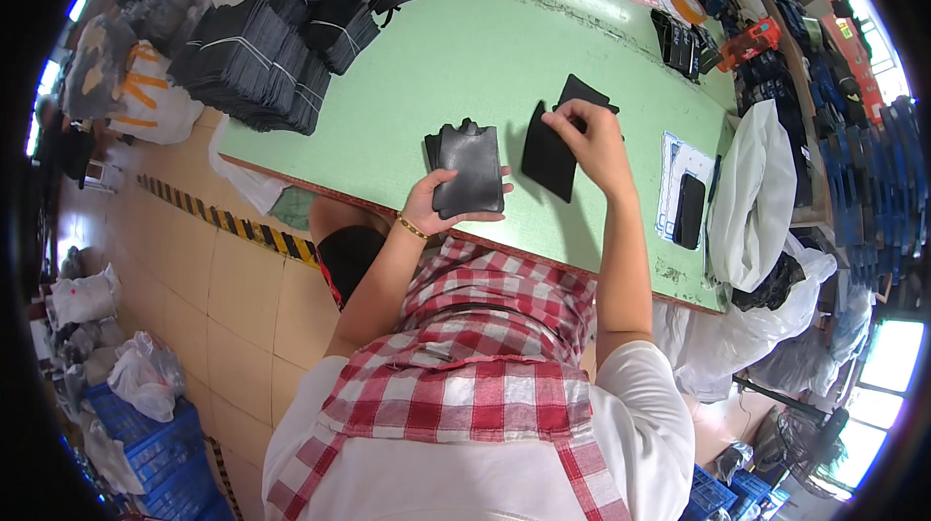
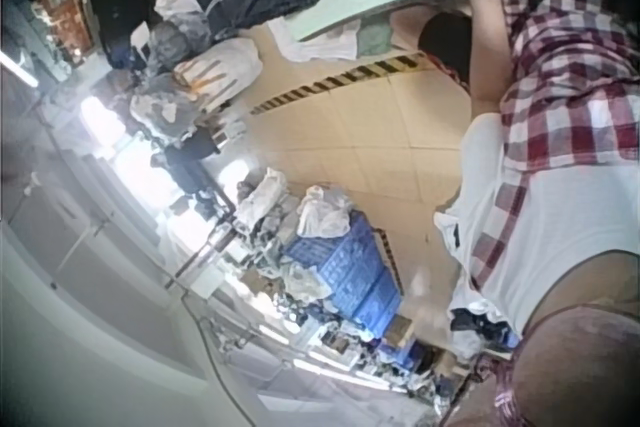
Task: Sorting and counting stacks of black fabric components on a factory table.
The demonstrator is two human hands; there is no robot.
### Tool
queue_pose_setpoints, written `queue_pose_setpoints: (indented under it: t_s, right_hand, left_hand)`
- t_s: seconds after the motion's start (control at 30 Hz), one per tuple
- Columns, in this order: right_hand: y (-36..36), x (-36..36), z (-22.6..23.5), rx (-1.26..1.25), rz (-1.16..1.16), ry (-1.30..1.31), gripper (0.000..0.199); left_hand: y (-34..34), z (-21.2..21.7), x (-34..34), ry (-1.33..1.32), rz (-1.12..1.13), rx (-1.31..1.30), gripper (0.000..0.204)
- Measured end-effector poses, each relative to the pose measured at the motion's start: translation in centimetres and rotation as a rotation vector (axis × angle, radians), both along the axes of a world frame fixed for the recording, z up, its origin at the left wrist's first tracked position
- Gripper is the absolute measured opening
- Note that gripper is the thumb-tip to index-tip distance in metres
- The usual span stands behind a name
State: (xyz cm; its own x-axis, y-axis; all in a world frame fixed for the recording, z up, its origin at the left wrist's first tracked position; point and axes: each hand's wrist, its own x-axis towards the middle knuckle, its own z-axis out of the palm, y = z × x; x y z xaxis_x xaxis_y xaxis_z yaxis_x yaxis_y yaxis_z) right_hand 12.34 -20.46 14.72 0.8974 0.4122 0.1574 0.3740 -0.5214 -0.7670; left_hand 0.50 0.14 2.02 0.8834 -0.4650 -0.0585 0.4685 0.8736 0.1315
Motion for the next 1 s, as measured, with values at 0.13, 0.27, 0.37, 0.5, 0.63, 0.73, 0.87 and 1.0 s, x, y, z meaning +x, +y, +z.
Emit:
queue_pose_setpoints:
  t_s: [0.13,0.27,0.37,0.5,0.63,0.73,0.87,1.0]
  right_hand:
    - [0.5,-0.9,1.9,0.215,0.078,0.116,0.022]
    - [2.7,-1.9,1.0,0.408,0.184,0.309,0.02]
    - [4.5,-1.8,-2.8,0.344,0.188,0.271,0.023]
    - [6.2,-2.8,-5.7,0.082,0.026,0.22,0.023]
    - [4.0,-1.1,-6.6,-0.02,-0.084,-0.241,0.024]
    - [-2.7,2.3,-9.1,-0.342,-0.39,-0.421,0.044]
    - [-7.5,3.2,-10.2,-0.604,-0.707,-0.02,0.069]
    - [-8.8,3.3,-11.4,-0.482,-0.696,0.038,0.067]
  left_hand:
    - [0.0,0.5,0.3,-0.12,0.019,-0.025,0.077]
    - [0.0,1.1,0.4,-0.168,0.034,-0.014,0.078]
    - [0.0,0.0,0.5,-0.067,0.006,-0.082,0.085]
    - [0.2,-0.2,0.3,-0.12,-0.074,0.026,0.08]
    - [0.2,0.0,0.3,-0.093,-0.033,0.03,0.076]
    - [-0.2,0.4,0.4,-0.106,-0.029,-0.033,0.072]
    - [-0.2,0.4,0.5,-0.11,-0.015,-0.056,0.076]
    - [-0.2,0.6,0.5,-0.105,-0.008,-0.035,0.079]
